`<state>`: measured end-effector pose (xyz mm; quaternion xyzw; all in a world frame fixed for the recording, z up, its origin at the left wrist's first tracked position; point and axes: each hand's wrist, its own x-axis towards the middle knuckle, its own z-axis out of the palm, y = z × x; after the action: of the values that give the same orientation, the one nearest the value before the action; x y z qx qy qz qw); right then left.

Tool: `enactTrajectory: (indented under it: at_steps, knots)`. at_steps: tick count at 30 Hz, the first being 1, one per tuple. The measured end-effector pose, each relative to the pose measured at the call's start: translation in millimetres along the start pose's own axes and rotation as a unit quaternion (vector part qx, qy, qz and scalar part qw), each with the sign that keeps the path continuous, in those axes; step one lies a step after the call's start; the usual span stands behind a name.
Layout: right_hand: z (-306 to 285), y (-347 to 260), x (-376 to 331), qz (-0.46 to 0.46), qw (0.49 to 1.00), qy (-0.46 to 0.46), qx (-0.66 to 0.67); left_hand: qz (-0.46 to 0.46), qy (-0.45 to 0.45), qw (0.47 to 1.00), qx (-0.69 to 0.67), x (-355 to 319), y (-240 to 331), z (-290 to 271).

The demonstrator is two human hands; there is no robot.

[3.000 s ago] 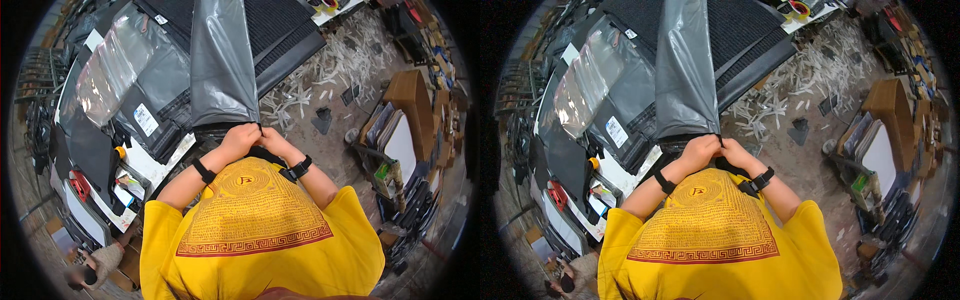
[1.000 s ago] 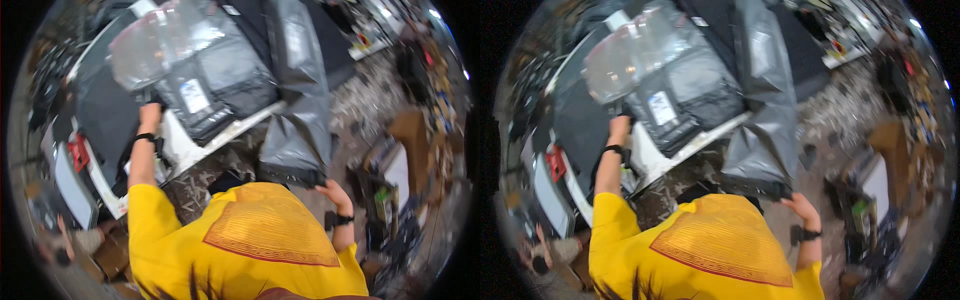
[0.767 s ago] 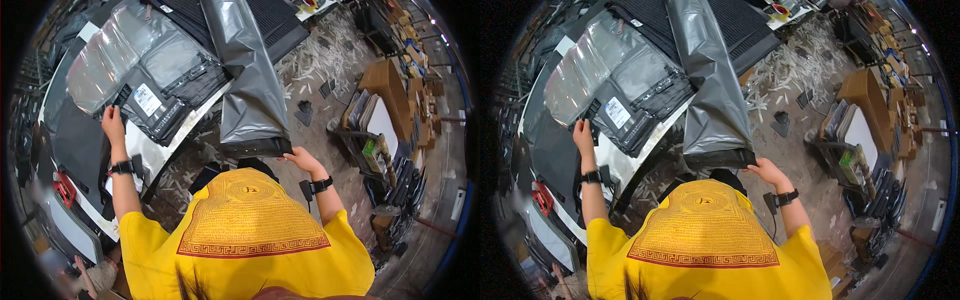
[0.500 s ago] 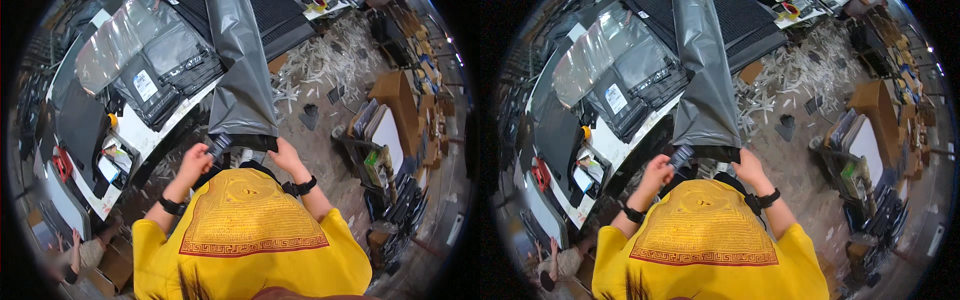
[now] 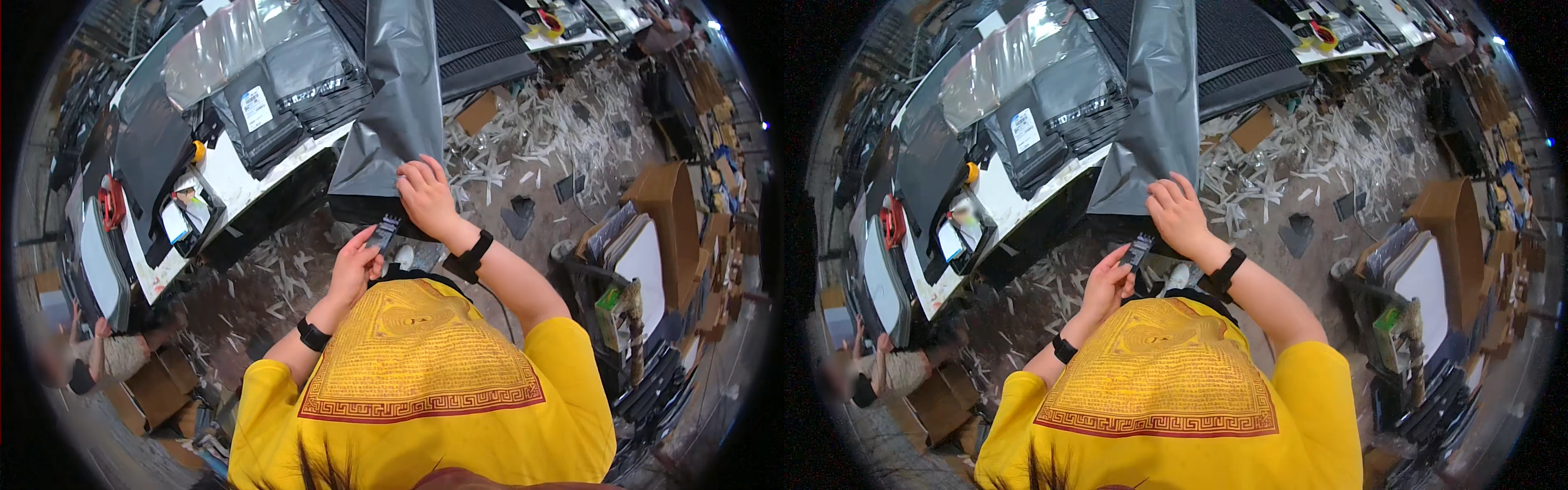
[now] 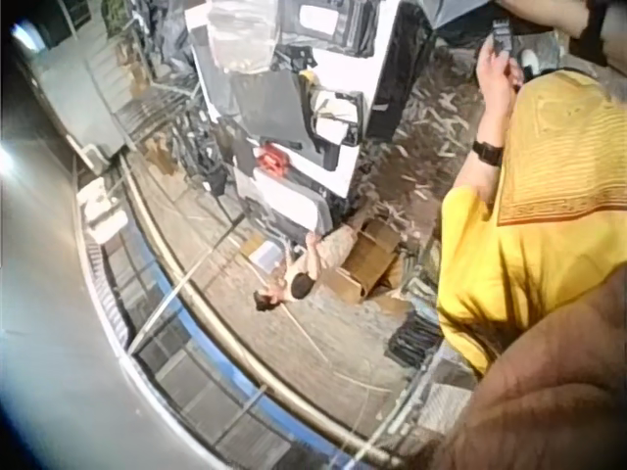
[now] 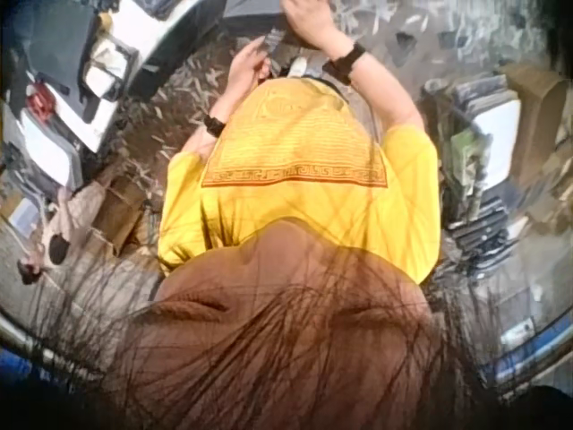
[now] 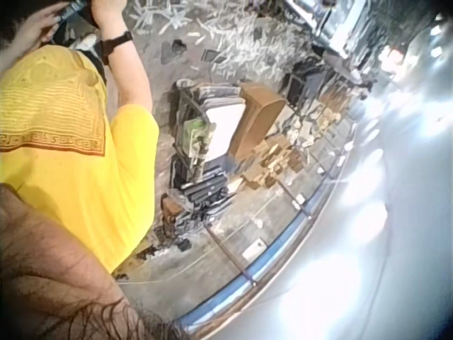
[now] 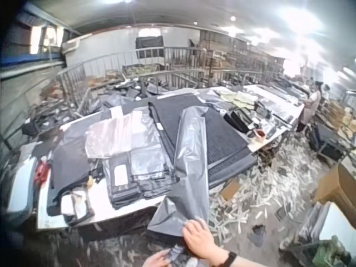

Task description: Folding floor mats and placing them into shipping bags at a packing station.

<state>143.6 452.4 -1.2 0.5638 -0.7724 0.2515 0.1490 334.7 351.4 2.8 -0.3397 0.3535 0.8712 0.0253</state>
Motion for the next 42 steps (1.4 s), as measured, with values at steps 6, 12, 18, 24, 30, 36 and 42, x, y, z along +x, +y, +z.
enactTrajectory:
  at_steps: [6, 12, 18, 24, 30, 36, 42]
  knots:
    - [-24.2, -22.5, 9.8, 0.014, 0.989, 0.06, 0.133, 0.172, -0.021, 0.981, -0.083, 71.1, -5.1, 40.7]
    - [-37.6, -20.6, 16.2, 0.018, 0.987, 0.046, 0.152, 0.157, -0.149, 0.946, -0.241, 165.4, -1.9, 61.8]
    - [-58.4, -10.6, 16.8, 0.098, 0.969, -0.004, 0.227, 0.233, -0.183, 0.949, -0.105, 219.3, 42.9, 99.2]
    - [-68.2, -4.0, 24.4, 0.107, 0.97, -0.022, 0.217, 0.287, -0.195, 0.938, 0.005, 290.4, 115.3, 138.2]
    - [-67.9, 12.6, 35.1, 0.129, 0.973, -0.01, 0.194, 0.347, -0.163, 0.913, 0.139, 318.9, 146.0, 134.0]
    - [-53.3, 0.4, 11.3, 0.143, 0.955, -0.035, 0.259, 0.408, -0.112, 0.857, 0.295, 256.9, 77.6, 84.7]
    - [-49.0, -1.6, -11.1, 0.148, 0.954, -0.026, 0.261, 0.427, -0.03, 0.788, 0.443, 184.3, 6.1, 30.9]
